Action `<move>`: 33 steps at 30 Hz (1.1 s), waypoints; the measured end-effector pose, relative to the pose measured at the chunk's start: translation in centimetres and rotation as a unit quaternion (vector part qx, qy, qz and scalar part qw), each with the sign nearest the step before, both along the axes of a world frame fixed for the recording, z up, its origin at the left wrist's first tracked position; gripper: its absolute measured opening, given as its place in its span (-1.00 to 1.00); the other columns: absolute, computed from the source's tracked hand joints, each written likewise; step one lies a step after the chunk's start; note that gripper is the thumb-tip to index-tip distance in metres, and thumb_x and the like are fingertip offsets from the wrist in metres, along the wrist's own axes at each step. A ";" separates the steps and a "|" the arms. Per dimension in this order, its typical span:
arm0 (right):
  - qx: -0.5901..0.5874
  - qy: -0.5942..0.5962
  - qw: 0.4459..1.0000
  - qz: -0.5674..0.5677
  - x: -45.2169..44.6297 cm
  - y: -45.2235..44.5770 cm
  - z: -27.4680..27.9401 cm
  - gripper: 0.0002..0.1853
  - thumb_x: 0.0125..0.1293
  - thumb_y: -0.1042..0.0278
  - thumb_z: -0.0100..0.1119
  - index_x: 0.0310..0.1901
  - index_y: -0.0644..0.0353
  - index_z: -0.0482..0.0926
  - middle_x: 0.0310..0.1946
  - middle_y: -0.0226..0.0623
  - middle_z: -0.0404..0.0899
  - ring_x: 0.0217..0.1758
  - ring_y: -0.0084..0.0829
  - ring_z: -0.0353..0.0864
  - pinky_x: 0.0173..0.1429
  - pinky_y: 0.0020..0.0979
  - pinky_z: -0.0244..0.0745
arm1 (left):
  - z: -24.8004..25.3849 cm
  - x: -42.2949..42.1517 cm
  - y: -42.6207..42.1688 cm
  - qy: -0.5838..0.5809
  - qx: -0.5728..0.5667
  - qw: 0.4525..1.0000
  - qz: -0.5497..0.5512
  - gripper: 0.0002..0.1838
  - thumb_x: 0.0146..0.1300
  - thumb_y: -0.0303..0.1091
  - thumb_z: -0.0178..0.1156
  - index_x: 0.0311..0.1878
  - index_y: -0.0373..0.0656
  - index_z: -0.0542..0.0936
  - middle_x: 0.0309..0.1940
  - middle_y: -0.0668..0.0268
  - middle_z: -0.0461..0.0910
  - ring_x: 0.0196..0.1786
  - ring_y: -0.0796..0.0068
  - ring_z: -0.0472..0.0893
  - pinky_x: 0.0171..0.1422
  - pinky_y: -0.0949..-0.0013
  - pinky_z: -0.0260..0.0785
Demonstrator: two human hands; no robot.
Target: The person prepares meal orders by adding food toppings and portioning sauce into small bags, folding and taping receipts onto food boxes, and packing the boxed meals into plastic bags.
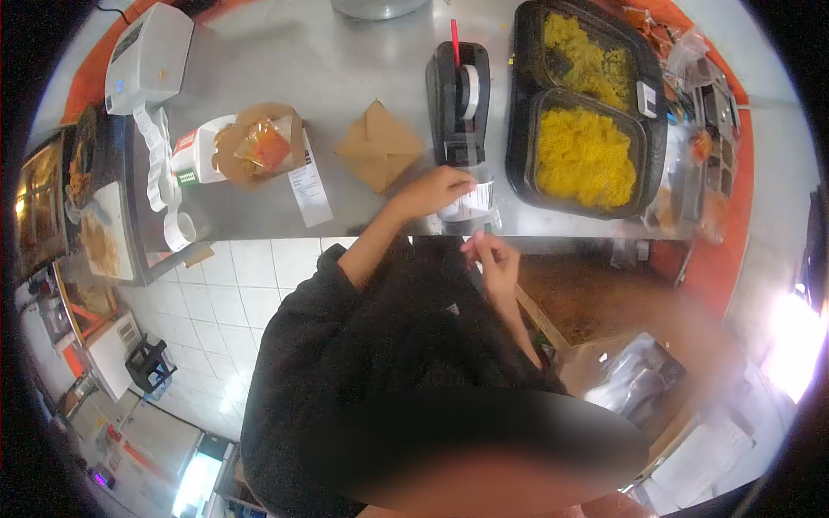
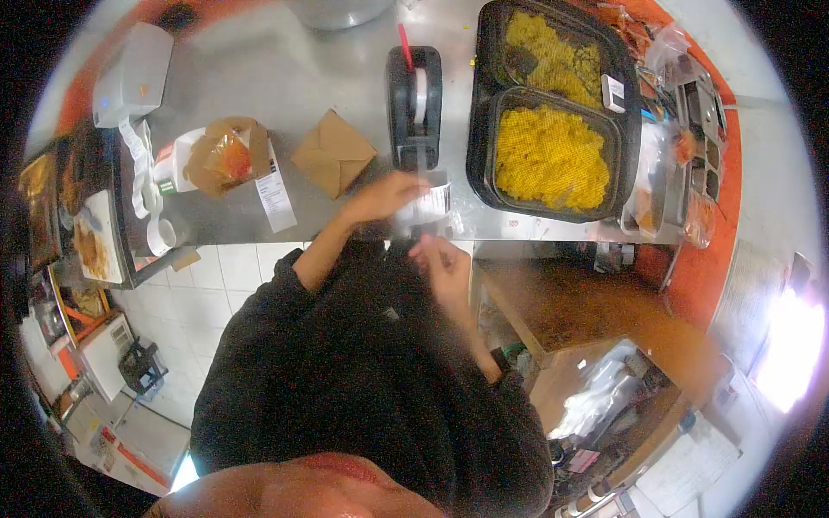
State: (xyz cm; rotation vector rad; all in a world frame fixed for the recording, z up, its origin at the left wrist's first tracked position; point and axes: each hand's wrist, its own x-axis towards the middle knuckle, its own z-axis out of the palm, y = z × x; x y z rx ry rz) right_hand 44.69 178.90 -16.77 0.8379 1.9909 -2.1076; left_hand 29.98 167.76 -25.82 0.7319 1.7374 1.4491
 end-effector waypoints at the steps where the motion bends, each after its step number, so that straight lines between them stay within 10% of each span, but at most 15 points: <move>1: -0.014 -0.026 0.999 -0.023 0.5 0.0 -0.8 -0.66 0.40 0.22 0.03 -0.41 0.29 0.63 -0.59 -0.42 0.52 -0.55 -0.63 0.42 -0.45 -0.58 0.31 | 0.2 0.0 -0.2 0.011 -0.022 1.000 -0.012 -0.73 0.33 -0.27 0.05 -0.12 -0.30 0.58 -0.33 0.10 0.62 -0.26 0.33 0.58 -0.11 0.29 0.40; 15: -0.076 -0.039 0.996 0.024 -1.0 1.0 -8.3 -0.64 0.39 0.17 0.06 -0.48 0.25 0.51 -0.75 -0.45 0.34 -0.74 -0.63 0.28 -0.64 -0.57 0.18 | 4.7 3.2 0.4 0.068 -0.244 0.939 0.234 -0.63 0.33 -0.10 0.02 -0.18 -0.21 0.66 -0.30 -0.05 0.61 -0.24 -0.08 0.60 -0.10 0.06 0.42; 23: 0.088 -0.074 0.983 0.144 0.6 2.3 -9.8 -0.64 0.37 0.15 0.08 -0.49 0.24 0.55 -0.68 -0.44 0.45 -0.63 -0.63 0.38 -0.52 -0.53 0.28 | -3.9 5.2 -0.7 0.030 -0.194 0.954 0.225 -0.64 0.34 -0.15 -0.02 -0.28 -0.24 0.63 -0.31 -0.05 0.59 -0.23 -0.13 0.58 -0.06 -0.01 0.40; 25: 0.206 0.033 0.965 0.157 2.0 1.5 -10.1 -0.70 0.37 0.16 0.07 -0.33 0.25 0.62 -0.65 -0.44 0.48 -0.57 -0.63 0.41 -0.43 -0.51 0.31 | 0.2 5.9 -1.4 0.207 -0.206 0.935 0.202 -0.65 0.36 -0.17 -0.03 -0.28 -0.25 0.61 -0.32 -0.04 0.59 -0.25 -0.10 0.59 -0.07 0.00 0.40; 30: 0.010 0.032 0.991 0.133 -4.8 -2.1 1.5 -0.65 0.36 0.28 0.09 0.00 0.43 0.48 -0.67 -0.36 0.52 -0.68 -0.65 0.40 -0.61 -0.58 0.22 | 13.0 2.0 -7.2 0.047 -0.166 0.935 0.309 -0.67 0.35 -0.17 0.02 -0.06 -0.20 0.61 -0.32 0.01 0.62 -0.24 0.10 0.62 -0.10 0.12 0.41; 33: 0.053 0.129 0.983 0.122 -10.9 -5.8 -0.8 -0.66 0.35 0.30 0.12 0.03 0.35 0.36 -0.74 -0.36 0.45 -0.74 -0.65 0.34 -0.65 -0.57 0.16 | 10.0 -1.8 -9.7 0.190 -0.203 0.888 0.365 -0.66 0.37 -0.22 0.00 0.09 -0.15 0.56 -0.22 0.04 0.60 -0.16 0.24 0.58 -0.06 0.25 0.40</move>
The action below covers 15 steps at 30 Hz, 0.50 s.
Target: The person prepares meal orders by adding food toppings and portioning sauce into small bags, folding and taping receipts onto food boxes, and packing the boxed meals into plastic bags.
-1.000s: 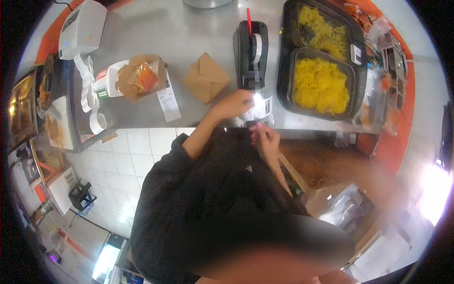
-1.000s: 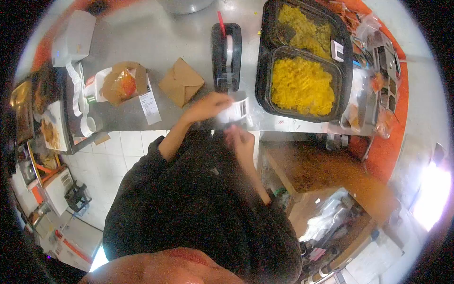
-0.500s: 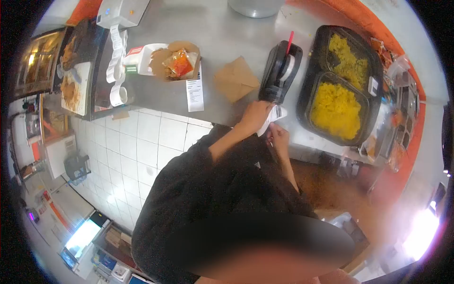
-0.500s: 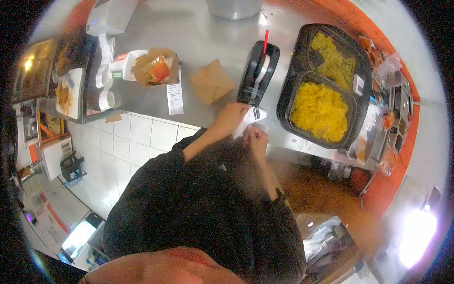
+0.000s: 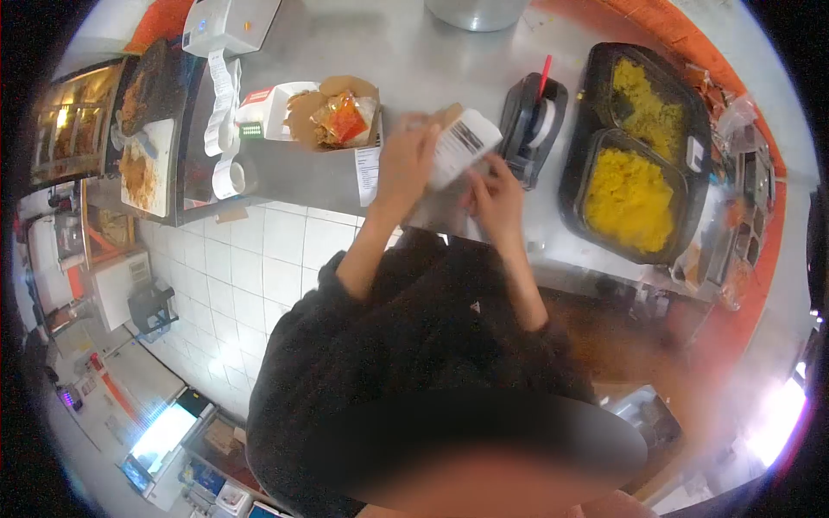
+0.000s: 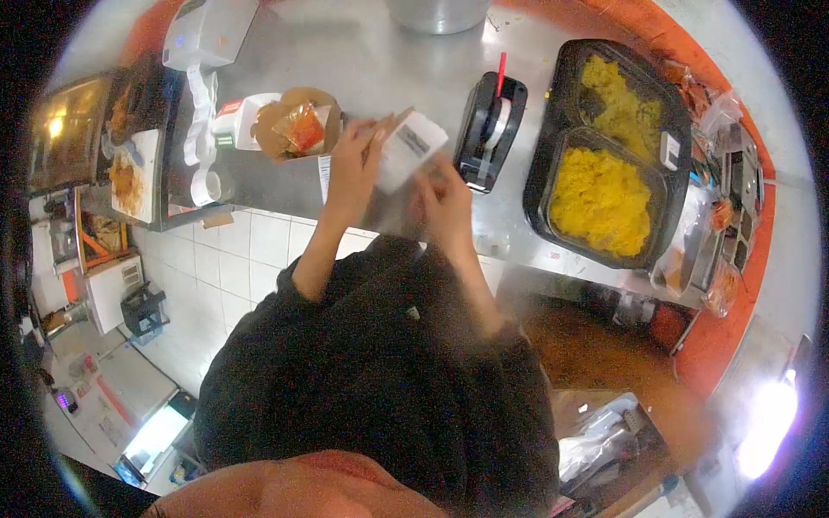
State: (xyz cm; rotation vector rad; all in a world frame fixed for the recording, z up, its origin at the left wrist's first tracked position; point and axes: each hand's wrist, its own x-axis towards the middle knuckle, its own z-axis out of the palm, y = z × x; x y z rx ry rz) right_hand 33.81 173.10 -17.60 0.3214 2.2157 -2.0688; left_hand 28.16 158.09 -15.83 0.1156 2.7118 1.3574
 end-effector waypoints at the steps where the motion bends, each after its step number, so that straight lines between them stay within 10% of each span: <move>1: -0.003 -0.003 1.000 0.000 -0.1 -0.9 -1.2 -0.66 0.35 0.30 0.12 0.03 0.35 0.36 -0.74 -0.36 0.45 -0.74 -0.65 0.34 -0.65 -0.57 0.16 | -2.4 -0.7 -0.7 0.152 -0.022 0.988 0.029 -0.65 0.39 -0.26 -0.02 0.16 -0.12 0.53 -0.16 0.06 0.58 -0.12 0.33 0.55 -0.04 0.34 0.39; 6: 0.066 -0.030 0.984 -0.161 0.6 -3.4 -6.0 -0.71 0.33 0.28 0.16 -0.14 0.15 0.24 -0.73 -0.44 0.36 -0.78 -0.62 0.25 -0.68 -0.54 0.12 | -6.8 -1.4 -0.2 0.061 0.094 0.992 0.056 -0.61 0.36 -0.26 0.01 0.23 -0.07 0.47 -0.22 0.14 0.57 -0.23 0.30 0.54 -0.04 0.32 0.35; 15: -0.053 0.018 0.946 -0.320 -0.1 -8.1 -8.9 -0.66 0.51 0.04 -0.27 -0.04 0.20 0.22 -0.09 -0.22 0.26 0.02 -0.44 0.23 0.20 -0.38 0.13 | -9.1 -2.2 -0.6 -0.051 0.233 0.963 0.129 -0.67 0.33 -0.28 0.02 0.00 -0.31 0.57 -0.26 0.17 0.60 -0.20 0.39 0.53 -0.03 0.36 0.33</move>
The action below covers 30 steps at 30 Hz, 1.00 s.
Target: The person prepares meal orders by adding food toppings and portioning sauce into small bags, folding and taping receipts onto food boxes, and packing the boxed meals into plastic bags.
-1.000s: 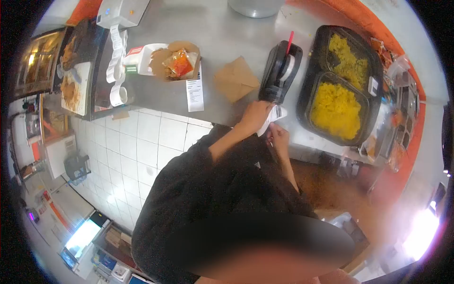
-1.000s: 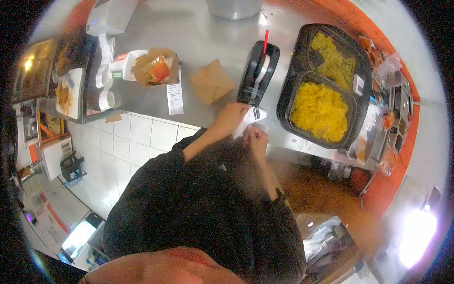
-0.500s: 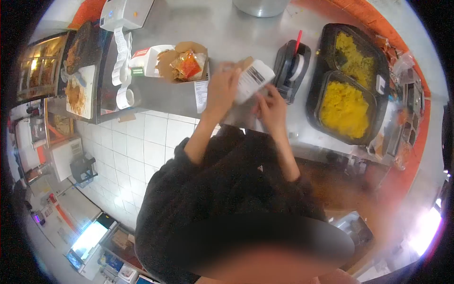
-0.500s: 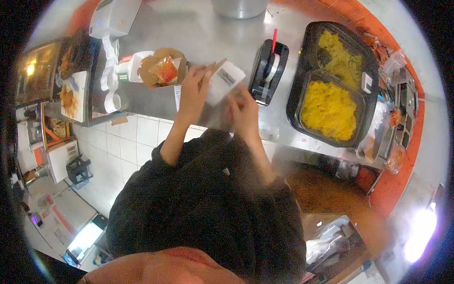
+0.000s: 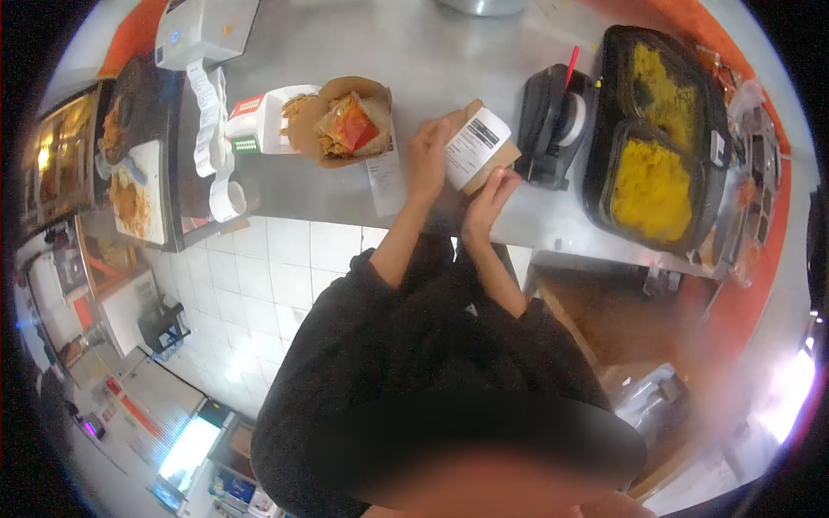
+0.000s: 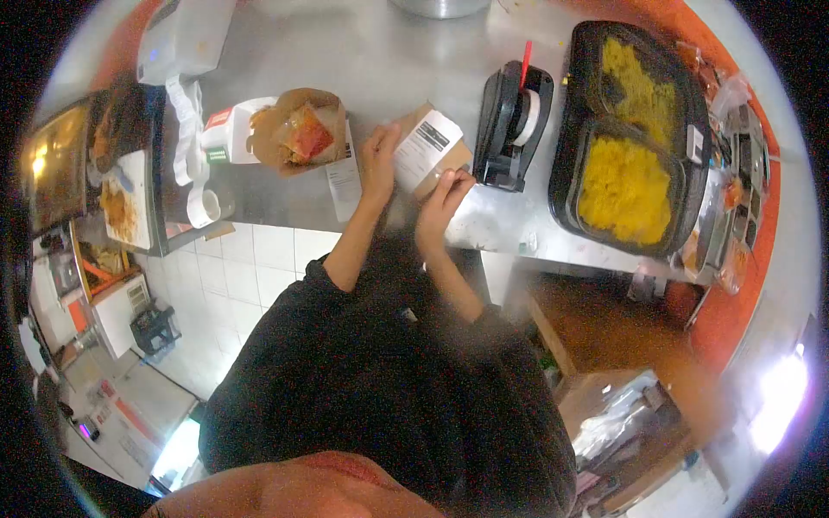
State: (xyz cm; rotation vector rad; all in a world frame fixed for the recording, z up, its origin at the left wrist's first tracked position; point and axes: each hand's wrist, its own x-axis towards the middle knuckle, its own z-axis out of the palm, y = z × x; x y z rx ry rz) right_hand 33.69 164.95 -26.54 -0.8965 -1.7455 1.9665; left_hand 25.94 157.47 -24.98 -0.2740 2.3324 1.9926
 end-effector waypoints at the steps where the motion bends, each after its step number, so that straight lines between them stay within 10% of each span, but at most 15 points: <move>1: 0.003 -0.005 1.000 -0.009 0.2 -0.3 -0.6 -0.66 0.51 0.04 -0.27 -0.04 0.20 0.22 -0.09 -0.22 0.26 0.02 -0.44 0.23 0.20 -0.38 0.13 | -0.3 0.1 0.0 -0.023 0.038 0.999 0.008 -0.67 0.32 -0.27 0.02 -0.03 -0.34 0.56 -0.22 0.16 0.60 -0.15 0.40 0.53 0.03 0.38 0.31; 27: 0.059 0.090 0.988 -0.107 8.3 0.7 7.6 -0.40 0.49 -0.01 -0.43 0.39 0.25 0.03 0.38 -0.15 0.06 0.40 -0.25 0.11 0.43 -0.30 0.00 | 7.8 9.9 1.0 -0.009 0.313 0.940 -0.134 -0.63 0.37 -0.30 -0.12 0.10 -0.33 0.45 -0.03 0.24 0.46 0.12 0.42 0.42 0.28 0.41 0.15; 30: 0.057 0.112 0.984 -0.126 12.4 4.2 10.1 -0.42 0.51 0.03 -0.46 0.40 0.25 0.00 0.41 -0.20 0.02 0.41 -0.30 0.14 0.42 -0.33 0.07 | 9.0 13.0 4.4 -0.158 0.515 0.829 -0.152 -0.60 0.37 -0.28 -0.13 0.19 -0.29 0.33 0.11 0.22 0.42 0.21 0.40 0.39 0.32 0.34 0.16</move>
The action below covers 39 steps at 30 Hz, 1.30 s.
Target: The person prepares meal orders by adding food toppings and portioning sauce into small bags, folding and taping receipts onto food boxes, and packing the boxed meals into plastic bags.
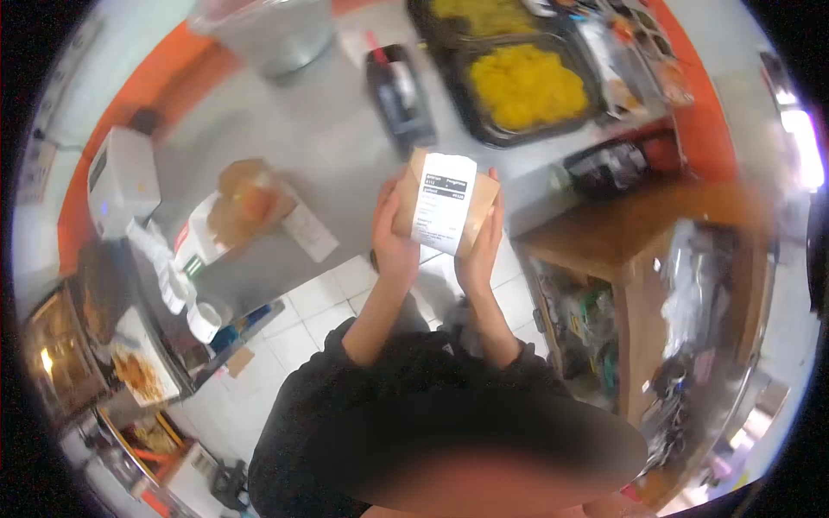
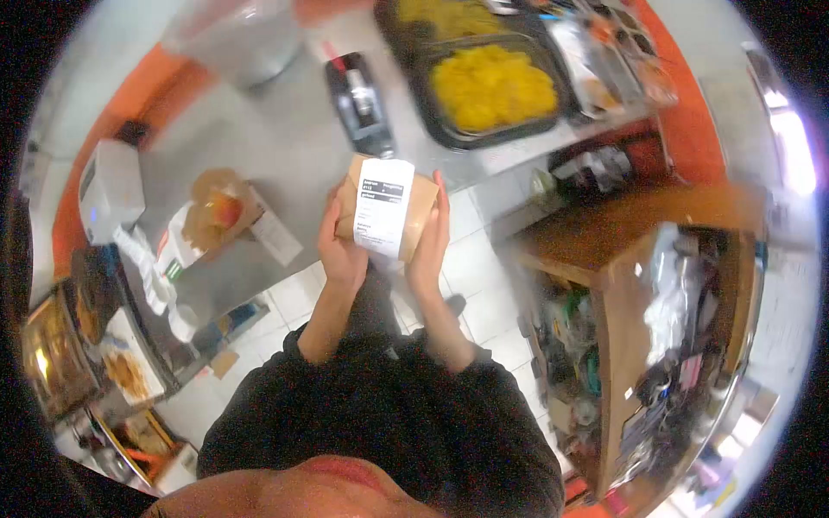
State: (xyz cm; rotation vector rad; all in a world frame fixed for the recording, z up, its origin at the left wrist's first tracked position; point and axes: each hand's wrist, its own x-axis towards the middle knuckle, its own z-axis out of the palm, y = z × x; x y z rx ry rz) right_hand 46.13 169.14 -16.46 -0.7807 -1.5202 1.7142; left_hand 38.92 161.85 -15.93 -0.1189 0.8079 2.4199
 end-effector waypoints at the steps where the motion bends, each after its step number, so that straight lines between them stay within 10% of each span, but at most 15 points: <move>1: 0.000 0.006 1.000 -0.006 1.6 1.2 0.6 -0.43 0.52 0.05 -0.47 0.41 0.25 0.00 0.42 -0.22 0.01 0.41 -0.32 0.14 0.41 -0.34 0.09 | 0.3 1.4 1.4 0.004 0.008 1.000 -0.019 -0.60 0.37 -0.28 -0.13 0.19 -0.29 0.33 0.11 0.22 0.42 0.21 0.40 0.39 0.32 0.34 0.16; 13: -0.049 0.160 0.983 -0.082 29.9 16.4 3.0 -0.25 0.42 -0.03 -0.13 0.46 0.18 -0.17 0.42 -0.23 0.01 0.43 -0.37 0.10 0.40 -0.30 0.12 | 0.5 26.8 20.2 0.092 -0.004 0.975 -0.205 -0.62 0.46 -0.19 -0.28 0.23 -0.11 0.29 0.16 0.25 0.39 0.22 0.37 0.40 0.32 0.27 0.19; 15: 0.080 0.051 0.978 -0.186 36.2 19.4 0.0 -0.08 0.27 -0.07 0.10 0.45 0.21 -0.16 0.46 -0.21 -0.08 0.50 -0.29 -0.08 0.49 -0.27 -0.14 | -1.0 31.7 23.2 0.113 0.017 0.949 -0.294 -0.63 0.45 -0.23 -0.21 0.26 -0.09 0.25 0.17 0.23 0.37 0.25 0.36 0.37 0.32 0.27 0.20; 19: -0.242 0.181 0.913 -0.275 48.7 22.6 -4.2 -0.22 0.30 0.07 0.14 0.42 0.14 -0.02 0.29 -0.17 0.23 0.31 -0.32 0.29 0.27 -0.20 0.31 | -3.0 39.9 27.7 0.261 -0.108 0.831 -0.480 -0.49 0.43 -0.13 -0.12 0.37 -0.07 0.13 0.23 0.17 0.35 0.30 0.31 0.32 0.34 0.22 0.13; 26: -0.036 -0.156 0.841 -0.517 68.1 29.7 -10.1 -0.37 0.32 0.08 0.11 0.32 0.24 0.22 0.06 -0.06 0.47 0.09 -0.32 0.46 0.16 -0.30 0.37 | -5.2 41.5 27.3 0.191 -0.132 0.709 -0.666 -0.49 0.44 -0.12 -0.16 0.38 -0.10 0.18 0.24 0.11 0.39 0.33 0.24 0.32 0.41 0.10 0.03; 31: 0.099 -0.449 0.725 -0.513 79.4 32.0 -14.2 -0.53 0.36 0.06 0.03 0.04 0.38 0.50 -0.10 -0.07 0.58 -0.01 -0.28 0.54 0.08 -0.34 0.43 | -7.9 33.9 21.3 0.106 -0.201 0.800 -0.556 -0.54 0.40 -0.18 -0.09 0.31 -0.09 0.28 0.17 0.14 0.44 0.21 0.24 0.44 0.32 0.11 0.23; 36: 0.542 -0.349 0.544 -0.537 70.7 31.6 -9.2 -0.68 0.40 0.27 -0.02 -0.01 0.38 0.49 -0.06 -0.10 0.58 0.03 -0.26 0.55 0.05 -0.28 0.47 | -10.2 23.8 11.4 0.122 -0.261 0.904 -0.316 -0.62 0.37 -0.22 -0.01 0.19 -0.14 0.40 0.04 0.25 0.52 0.02 0.35 0.54 0.08 0.29 0.40; 38: 0.404 -0.376 0.688 -0.472 59.8 31.3 -8.8 -0.45 0.37 0.09 -0.08 0.25 0.33 0.31 0.15 0.05 0.41 0.08 -0.03 0.52 0.11 -0.03 0.50 | -6.8 20.4 7.3 0.197 -0.320 0.899 -0.224 -0.65 0.38 -0.24 -0.03 0.17 -0.12 0.41 0.00 0.27 0.53 -0.03 0.39 0.55 0.07 0.31 0.40; 39: 0.154 -0.096 0.914 -0.364 55.0 32.0 -10.4 -0.48 0.35 0.12 -0.05 0.23 0.29 0.31 0.21 0.01 0.35 0.03 -0.03 0.54 0.01 0.04 0.52 | -7.1 18.4 5.1 0.193 -0.310 0.907 -0.211 -0.67 0.39 -0.23 -0.03 0.16 -0.10 0.43 0.01 0.27 0.53 -0.06 0.41 0.55 0.05 0.33 0.40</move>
